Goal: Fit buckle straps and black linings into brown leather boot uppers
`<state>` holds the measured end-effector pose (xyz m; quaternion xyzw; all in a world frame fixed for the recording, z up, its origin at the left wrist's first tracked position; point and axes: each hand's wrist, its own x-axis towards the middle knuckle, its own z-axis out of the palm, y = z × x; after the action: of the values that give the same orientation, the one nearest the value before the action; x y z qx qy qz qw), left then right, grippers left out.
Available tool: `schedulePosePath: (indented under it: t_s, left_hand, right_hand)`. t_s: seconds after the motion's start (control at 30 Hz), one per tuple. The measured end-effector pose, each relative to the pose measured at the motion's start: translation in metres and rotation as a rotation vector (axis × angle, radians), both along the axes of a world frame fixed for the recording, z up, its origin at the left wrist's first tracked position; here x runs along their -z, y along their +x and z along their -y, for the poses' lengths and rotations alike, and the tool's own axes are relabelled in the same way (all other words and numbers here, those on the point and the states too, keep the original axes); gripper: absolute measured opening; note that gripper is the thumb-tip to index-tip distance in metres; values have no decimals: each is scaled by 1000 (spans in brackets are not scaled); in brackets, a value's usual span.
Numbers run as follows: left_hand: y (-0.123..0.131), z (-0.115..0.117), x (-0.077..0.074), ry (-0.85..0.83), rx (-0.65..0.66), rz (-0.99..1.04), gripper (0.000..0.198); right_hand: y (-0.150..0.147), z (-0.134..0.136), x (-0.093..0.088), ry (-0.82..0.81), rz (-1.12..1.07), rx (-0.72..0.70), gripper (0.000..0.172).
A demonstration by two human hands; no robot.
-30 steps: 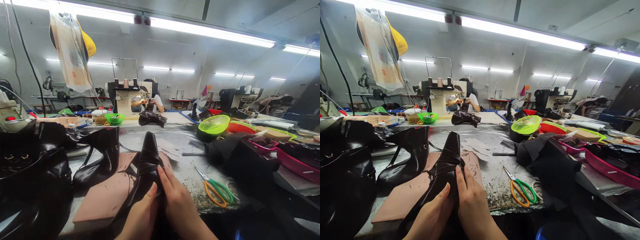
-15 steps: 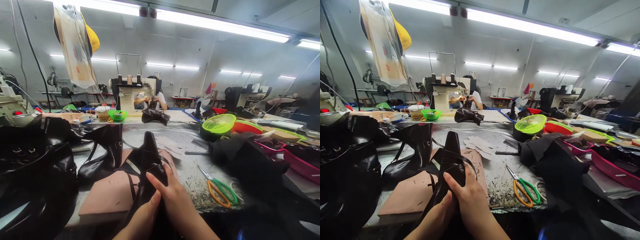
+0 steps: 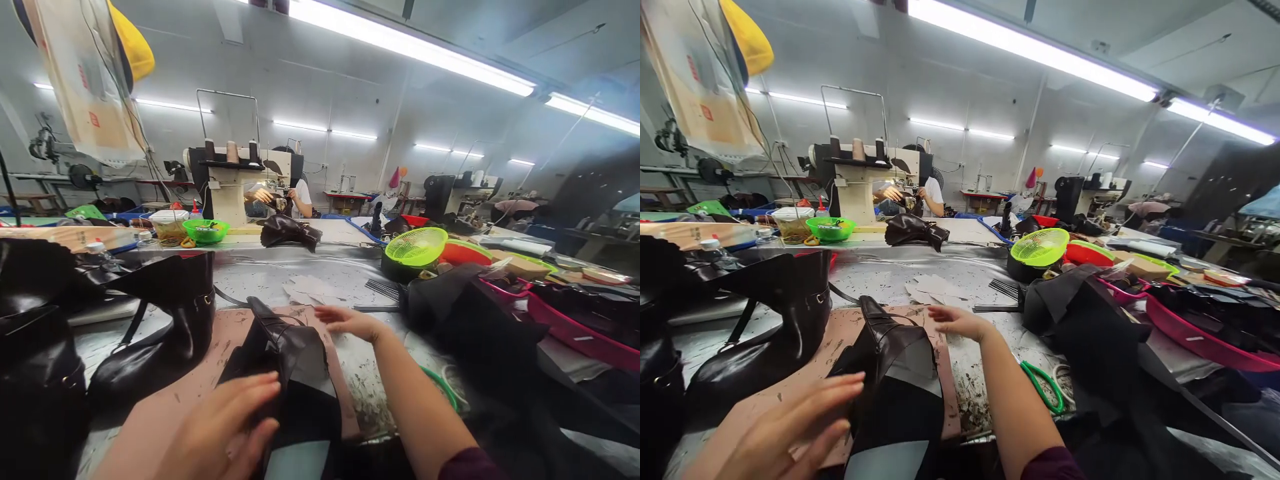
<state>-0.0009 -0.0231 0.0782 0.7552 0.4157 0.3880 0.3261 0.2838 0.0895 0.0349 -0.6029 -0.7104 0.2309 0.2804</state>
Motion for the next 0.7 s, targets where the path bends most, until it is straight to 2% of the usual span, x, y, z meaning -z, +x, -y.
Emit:
schedulePosePath:
  t_s: [0.07, 0.13, 0.2, 0.37, 0.43, 0.5, 0.6, 0.7]
  left_hand:
    - [-12, -32, -2, 22, -144, -113, 29]
    - [-19, -55, 1, 53, -172, -215, 31]
    - [-22, -66, 5, 96, -177, -313, 28]
    - [-25, -69, 2, 51, -274, -457, 23]
    - [-22, -70, 0, 38, -242, -445, 24]
    - [-18, -73, 4, 17, -167, -438, 27]
    - [-13, -77, 20, -99, -46, -436, 30]
    - [-12, -81, 42, -179, -68, -468, 21]
  right_hand:
    - [28, -16, 9, -2, 39, 184, 23]
    - [46, -28, 19, -3, 103, 316, 18]
    - [50, -36, 28, 9, 164, 380, 19]
    - [21, -50, 39, 53, 267, 309, 32]
    - [16, -58, 41, 1, 328, 306, 32]
    - [23, -65, 45, -85, 408, 370, 29]
    - [48, -66, 54, -224, 523, 521, 22]
    - [73, -55, 64, -280, 596, 573, 25]
